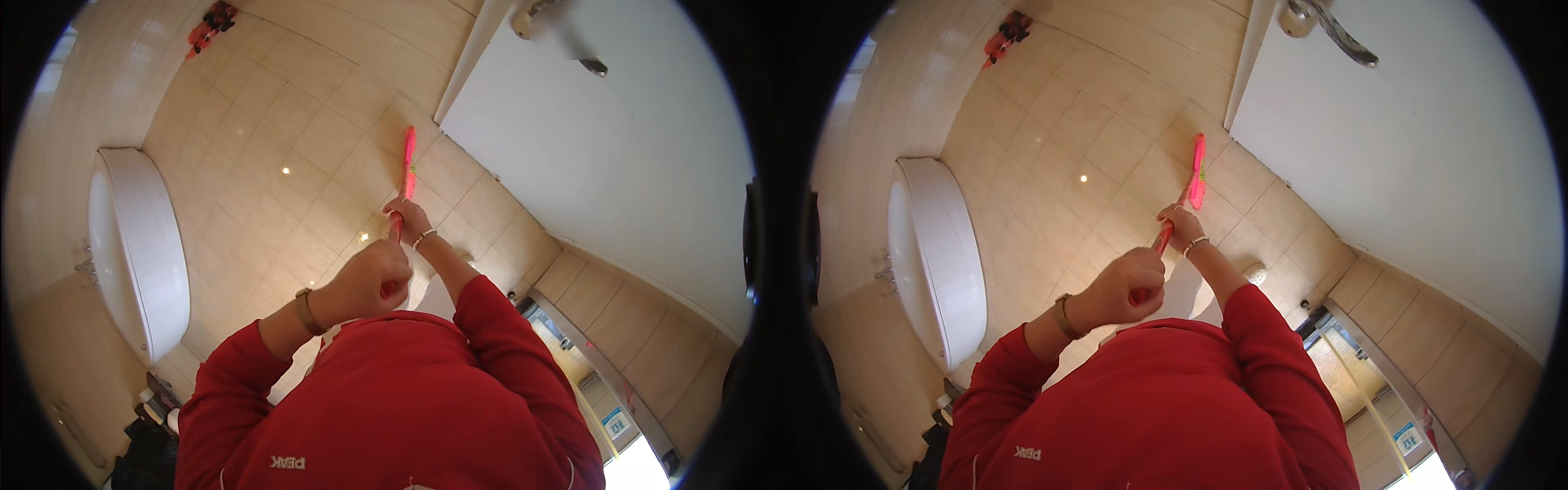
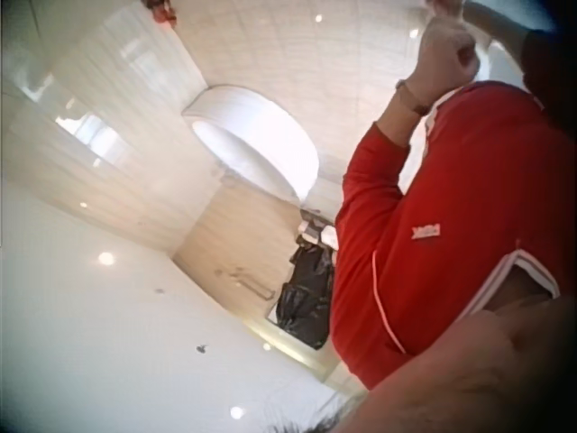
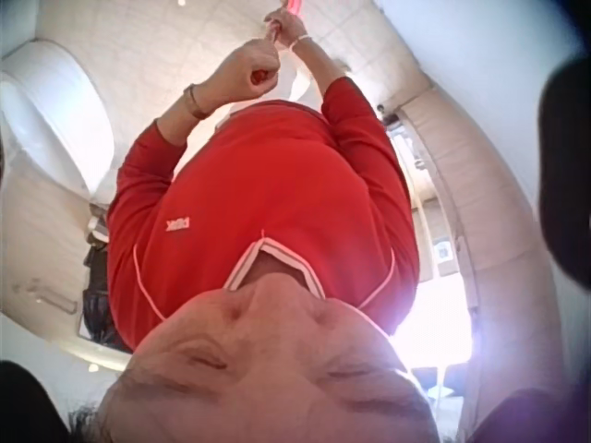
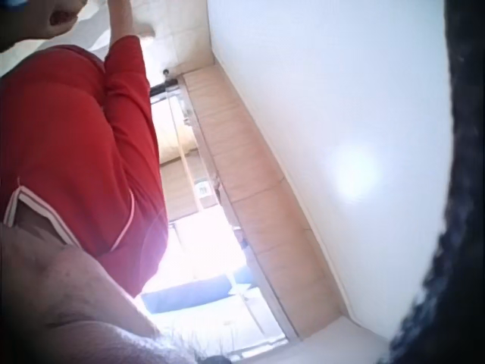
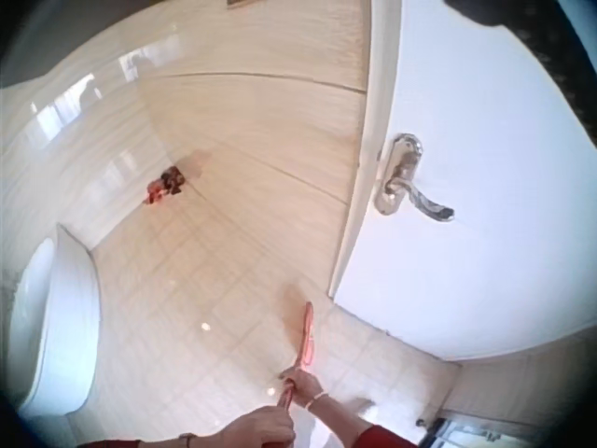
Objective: The person sweeps scattered red and black debris on a tiled bathroom floor using a pink squeegee. They gather the debris into a pile near the bathtub and continue sweeping the remaining area.
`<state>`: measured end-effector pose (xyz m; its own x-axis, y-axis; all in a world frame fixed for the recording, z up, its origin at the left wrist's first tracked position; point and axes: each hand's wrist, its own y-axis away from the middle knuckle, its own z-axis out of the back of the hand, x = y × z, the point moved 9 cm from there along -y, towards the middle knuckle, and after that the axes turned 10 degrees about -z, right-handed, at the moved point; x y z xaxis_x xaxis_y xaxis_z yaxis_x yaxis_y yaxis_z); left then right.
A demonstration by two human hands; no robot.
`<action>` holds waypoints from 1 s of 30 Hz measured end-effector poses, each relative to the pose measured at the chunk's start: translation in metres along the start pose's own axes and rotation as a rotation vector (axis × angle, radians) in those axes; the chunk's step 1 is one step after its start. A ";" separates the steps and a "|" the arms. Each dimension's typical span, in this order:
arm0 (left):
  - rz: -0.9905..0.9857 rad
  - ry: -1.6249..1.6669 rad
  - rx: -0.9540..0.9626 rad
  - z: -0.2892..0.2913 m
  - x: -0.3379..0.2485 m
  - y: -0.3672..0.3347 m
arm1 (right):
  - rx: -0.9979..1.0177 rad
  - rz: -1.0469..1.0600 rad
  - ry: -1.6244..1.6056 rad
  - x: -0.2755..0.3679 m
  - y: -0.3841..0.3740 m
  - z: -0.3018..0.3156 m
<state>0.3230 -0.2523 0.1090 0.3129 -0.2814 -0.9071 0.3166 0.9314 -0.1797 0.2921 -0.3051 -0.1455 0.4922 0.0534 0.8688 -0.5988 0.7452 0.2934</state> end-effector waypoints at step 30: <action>0.031 0.221 -0.260 0.104 0.004 0.068 | 0.068 -0.053 0.326 0.077 -0.006 -0.032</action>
<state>0.4386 -0.2141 0.1332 0.1082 -0.2222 -0.9690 0.0618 0.9743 -0.2165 0.3540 -0.2837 -0.0933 0.6935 0.2336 0.6815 -0.6022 0.7072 0.3704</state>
